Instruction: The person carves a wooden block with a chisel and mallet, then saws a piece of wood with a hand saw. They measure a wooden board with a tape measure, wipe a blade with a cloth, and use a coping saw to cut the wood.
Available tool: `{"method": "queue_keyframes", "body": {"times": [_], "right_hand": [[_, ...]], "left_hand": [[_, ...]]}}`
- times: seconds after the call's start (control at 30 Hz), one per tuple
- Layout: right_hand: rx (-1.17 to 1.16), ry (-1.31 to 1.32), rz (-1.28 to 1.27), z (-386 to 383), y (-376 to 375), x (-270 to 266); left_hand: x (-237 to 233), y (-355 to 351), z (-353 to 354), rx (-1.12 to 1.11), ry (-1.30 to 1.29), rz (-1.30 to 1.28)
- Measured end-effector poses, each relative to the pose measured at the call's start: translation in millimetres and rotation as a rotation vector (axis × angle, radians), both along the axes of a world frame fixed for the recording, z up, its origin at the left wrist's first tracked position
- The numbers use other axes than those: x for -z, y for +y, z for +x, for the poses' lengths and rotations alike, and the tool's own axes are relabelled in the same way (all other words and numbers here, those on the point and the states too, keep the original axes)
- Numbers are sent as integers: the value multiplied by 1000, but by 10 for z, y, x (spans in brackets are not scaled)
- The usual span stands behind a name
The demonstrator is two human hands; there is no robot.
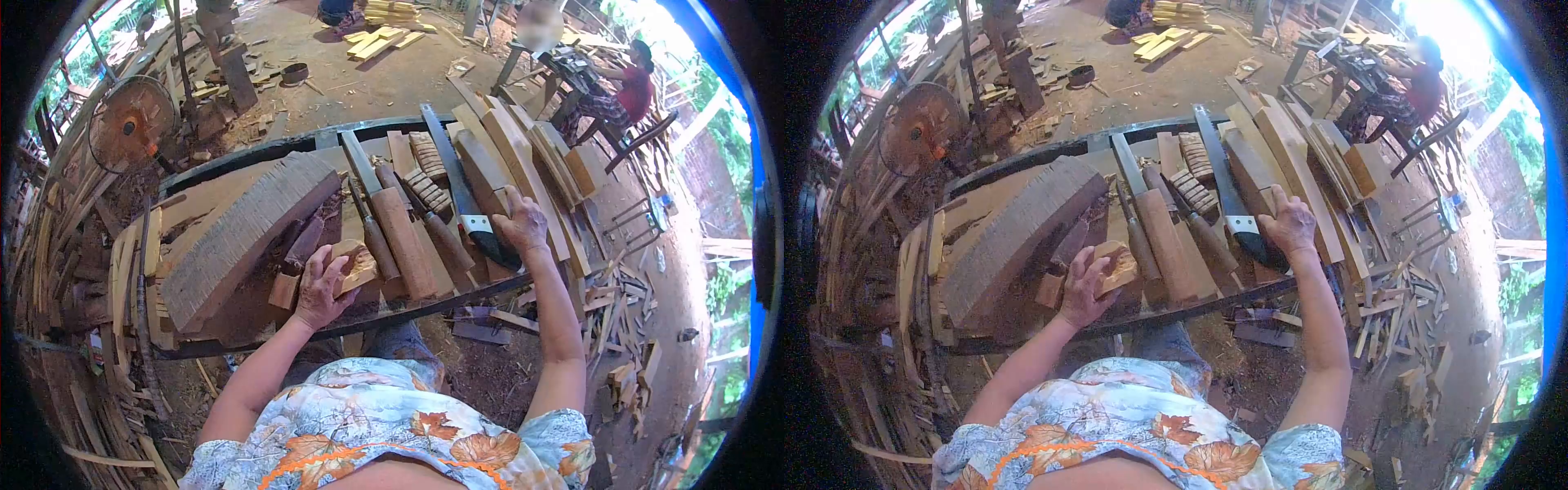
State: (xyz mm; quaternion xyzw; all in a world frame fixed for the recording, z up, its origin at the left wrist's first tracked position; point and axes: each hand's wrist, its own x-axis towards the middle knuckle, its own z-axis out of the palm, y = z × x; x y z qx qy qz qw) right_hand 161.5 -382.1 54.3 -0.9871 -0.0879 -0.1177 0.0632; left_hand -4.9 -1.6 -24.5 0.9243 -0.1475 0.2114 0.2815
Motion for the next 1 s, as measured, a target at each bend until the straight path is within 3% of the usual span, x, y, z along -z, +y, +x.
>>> {"method": "queue_keyframes", "body": {"times": [0.1, 0.3, 0.5, 0.57, 0.63, 0.77, 0.9, 1.0], "right_hand": [[-28, 57, 78, -98, 298, -198], [-61, 239, 206, -186, 1038, -7], [-181, 163, 273, -292, 971, 75], [-319, 354, 651, -277, 752, 28], [-257, 98, 547, -374, 516, -27], [-173, -7, 327, -551, 55, 132], [-195, 108, 242, -715, -47, 283], [-86, 69, 140, -723, 19, 379]], "left_hand": [[-2, 3, -9, -8, 37, -2], [83, -11, 42, -12, -1, 21], [46, -36, 39, -28, 23, 39], [24, -45, 30, -51, 35, 42], [17, -30, 35, -16, 19, 12], [-5, -13, 26, -15, 7, 3], [-35, 21, 17, 11, -30, -36], [-75, 22, -33, -17, -39, -20]]}}
